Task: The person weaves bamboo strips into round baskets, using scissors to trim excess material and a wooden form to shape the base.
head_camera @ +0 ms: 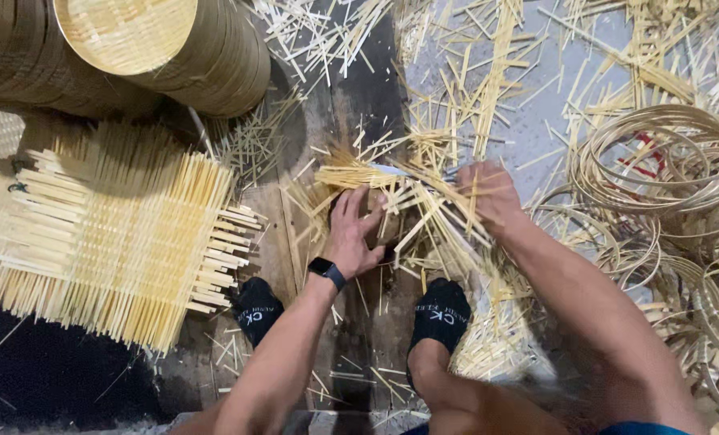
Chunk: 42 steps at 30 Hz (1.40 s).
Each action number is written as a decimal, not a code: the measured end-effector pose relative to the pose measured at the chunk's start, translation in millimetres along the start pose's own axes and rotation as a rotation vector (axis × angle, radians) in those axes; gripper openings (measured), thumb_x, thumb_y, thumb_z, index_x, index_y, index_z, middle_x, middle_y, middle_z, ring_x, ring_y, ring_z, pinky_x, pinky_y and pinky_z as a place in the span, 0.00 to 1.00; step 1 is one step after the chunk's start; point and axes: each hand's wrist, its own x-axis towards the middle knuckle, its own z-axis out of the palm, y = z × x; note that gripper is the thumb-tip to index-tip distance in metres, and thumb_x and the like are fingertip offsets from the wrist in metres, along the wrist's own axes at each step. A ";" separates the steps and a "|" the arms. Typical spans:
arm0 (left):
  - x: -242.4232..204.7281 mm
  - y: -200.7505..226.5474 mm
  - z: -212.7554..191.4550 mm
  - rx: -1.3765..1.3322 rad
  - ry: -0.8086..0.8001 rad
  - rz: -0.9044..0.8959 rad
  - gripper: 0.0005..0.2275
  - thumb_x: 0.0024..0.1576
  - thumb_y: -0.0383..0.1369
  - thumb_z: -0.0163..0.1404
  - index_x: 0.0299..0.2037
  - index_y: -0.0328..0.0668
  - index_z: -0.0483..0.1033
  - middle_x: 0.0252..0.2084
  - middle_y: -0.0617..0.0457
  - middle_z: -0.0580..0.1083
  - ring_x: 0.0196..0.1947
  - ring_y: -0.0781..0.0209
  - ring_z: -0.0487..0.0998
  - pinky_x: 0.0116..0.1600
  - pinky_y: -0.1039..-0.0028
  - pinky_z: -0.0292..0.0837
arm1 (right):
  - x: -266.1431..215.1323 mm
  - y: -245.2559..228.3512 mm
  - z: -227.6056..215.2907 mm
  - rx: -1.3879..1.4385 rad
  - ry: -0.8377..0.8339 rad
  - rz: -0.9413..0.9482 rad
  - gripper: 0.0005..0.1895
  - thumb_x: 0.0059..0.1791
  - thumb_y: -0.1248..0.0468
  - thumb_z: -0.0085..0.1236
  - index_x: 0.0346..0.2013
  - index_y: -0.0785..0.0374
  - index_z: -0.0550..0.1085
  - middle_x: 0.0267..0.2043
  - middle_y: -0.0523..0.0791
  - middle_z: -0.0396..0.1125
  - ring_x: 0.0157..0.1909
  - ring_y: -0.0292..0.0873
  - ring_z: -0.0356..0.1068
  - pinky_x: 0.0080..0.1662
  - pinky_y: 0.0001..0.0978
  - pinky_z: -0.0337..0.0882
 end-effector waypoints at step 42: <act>13.8 23.3 11.3 -0.132 0.215 -0.310 0.46 0.34 0.41 0.66 0.71 0.61 0.62 0.67 0.37 0.61 0.63 0.33 0.62 0.68 0.48 0.61 | 6.8 -0.4 -19.6 0.328 -0.099 0.174 0.16 0.53 0.52 0.50 0.44 0.61 0.74 0.38 0.51 0.71 0.38 0.47 0.72 0.41 0.44 0.76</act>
